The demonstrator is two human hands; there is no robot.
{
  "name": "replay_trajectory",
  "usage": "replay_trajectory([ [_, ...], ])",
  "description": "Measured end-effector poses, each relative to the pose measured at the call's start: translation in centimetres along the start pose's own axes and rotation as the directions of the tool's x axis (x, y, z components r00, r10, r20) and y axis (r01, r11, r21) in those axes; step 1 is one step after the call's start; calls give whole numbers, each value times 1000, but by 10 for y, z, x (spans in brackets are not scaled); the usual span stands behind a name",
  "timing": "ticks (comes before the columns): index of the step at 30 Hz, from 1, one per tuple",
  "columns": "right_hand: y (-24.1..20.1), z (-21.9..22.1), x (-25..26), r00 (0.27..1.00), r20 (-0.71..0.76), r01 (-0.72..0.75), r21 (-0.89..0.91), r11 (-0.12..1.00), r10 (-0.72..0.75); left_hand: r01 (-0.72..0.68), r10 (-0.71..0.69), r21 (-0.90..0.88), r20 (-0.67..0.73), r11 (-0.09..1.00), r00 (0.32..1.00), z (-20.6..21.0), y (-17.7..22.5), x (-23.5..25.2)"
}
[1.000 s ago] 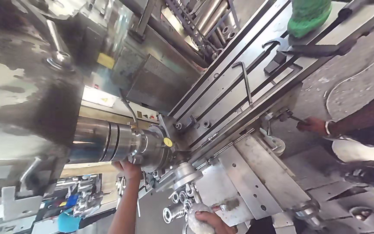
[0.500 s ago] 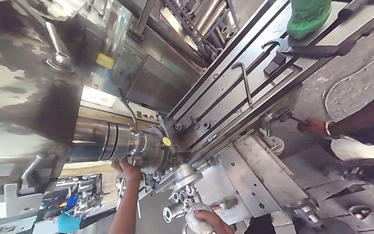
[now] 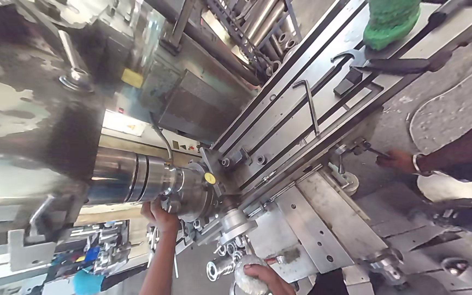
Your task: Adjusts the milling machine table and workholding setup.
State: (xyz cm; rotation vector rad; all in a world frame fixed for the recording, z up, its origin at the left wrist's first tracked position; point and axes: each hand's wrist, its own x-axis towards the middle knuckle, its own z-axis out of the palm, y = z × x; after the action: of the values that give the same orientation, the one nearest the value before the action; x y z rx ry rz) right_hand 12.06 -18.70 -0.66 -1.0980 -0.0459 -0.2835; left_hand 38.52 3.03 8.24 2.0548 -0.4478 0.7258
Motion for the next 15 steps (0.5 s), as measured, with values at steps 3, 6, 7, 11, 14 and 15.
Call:
replay_trajectory([
  [3,1,1,1,1000,2,-8,7,1000,8,-17,17,23,24,1000,1000,-2,-1,2],
  [6,1,2,3,1000,1,-11,13,1000,11,-21,20,17,37,1000,999,-2,-2,2],
  [7,1,2,3,1000,2,-9,13,1000,9,-22,21,22,40,1000,999,-2,-2,2],
  [11,2,3,5,1000,2,6,12,1000,-7,-44,41,40,63,998,997,-5,-5,3],
  [14,2,4,6,1000,-2,5,10,1000,-5,-70,68,25,75,997,995,-6,-6,4],
  [15,3,4,6,1000,-2,5,9,1000,-5,-75,73,21,82,997,994,-7,-6,4],
])
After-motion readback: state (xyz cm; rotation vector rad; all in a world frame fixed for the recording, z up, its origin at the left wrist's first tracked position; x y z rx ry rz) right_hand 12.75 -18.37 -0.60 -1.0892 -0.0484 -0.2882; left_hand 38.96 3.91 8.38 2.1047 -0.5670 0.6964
